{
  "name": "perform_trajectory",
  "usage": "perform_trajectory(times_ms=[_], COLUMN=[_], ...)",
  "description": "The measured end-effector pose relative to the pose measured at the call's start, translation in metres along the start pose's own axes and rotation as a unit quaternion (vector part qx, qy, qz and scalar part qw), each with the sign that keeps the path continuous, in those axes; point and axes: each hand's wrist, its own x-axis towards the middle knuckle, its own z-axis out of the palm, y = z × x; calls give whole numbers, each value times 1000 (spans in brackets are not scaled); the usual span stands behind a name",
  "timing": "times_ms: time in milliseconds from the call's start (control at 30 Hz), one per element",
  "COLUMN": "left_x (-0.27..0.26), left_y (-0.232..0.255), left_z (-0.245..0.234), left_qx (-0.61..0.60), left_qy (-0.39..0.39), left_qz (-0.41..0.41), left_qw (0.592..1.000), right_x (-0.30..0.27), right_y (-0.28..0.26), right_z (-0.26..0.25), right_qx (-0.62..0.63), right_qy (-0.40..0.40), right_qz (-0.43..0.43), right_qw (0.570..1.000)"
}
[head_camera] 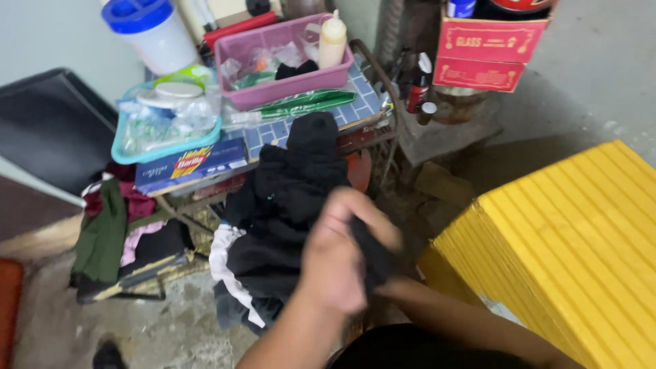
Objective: The person folds a white shirt, a black shirt, and a black t-shirt with a graphic on a yellow plastic stool. They smooth each item, fold it into a compact rectangle, and place it on a nearby wooden table.
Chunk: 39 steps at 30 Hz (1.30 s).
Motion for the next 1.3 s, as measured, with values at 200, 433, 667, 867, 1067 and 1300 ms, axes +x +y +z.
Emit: perform_trajectory(times_ms=[200,433,667,867,1067,1300], left_x=[-16,8,77,158,205,243], left_y=[-18,20,-77,-103,-133,-215], left_z=[-16,-84,-172,-148,-72,-17], left_qx=[313,809,712,496,479,470], left_qy=[-206,-106,-120,-224,-357,-378], left_qz=[-118,99,52,-128,-184,-137], left_qw=[920,570,690,829,781,786], right_x=[-14,-41,-144,-255,-335,-424], right_y=[20,61,156,162,173,196], right_z=[-4,-57,-89,-111,-141,-198], right_qx=[-7,-15,-4,-6,-5,-5], right_qy=[61,173,317,436,519,581], right_qz=[46,116,192,267,317,354], right_qw=[997,978,929,859,794,732])
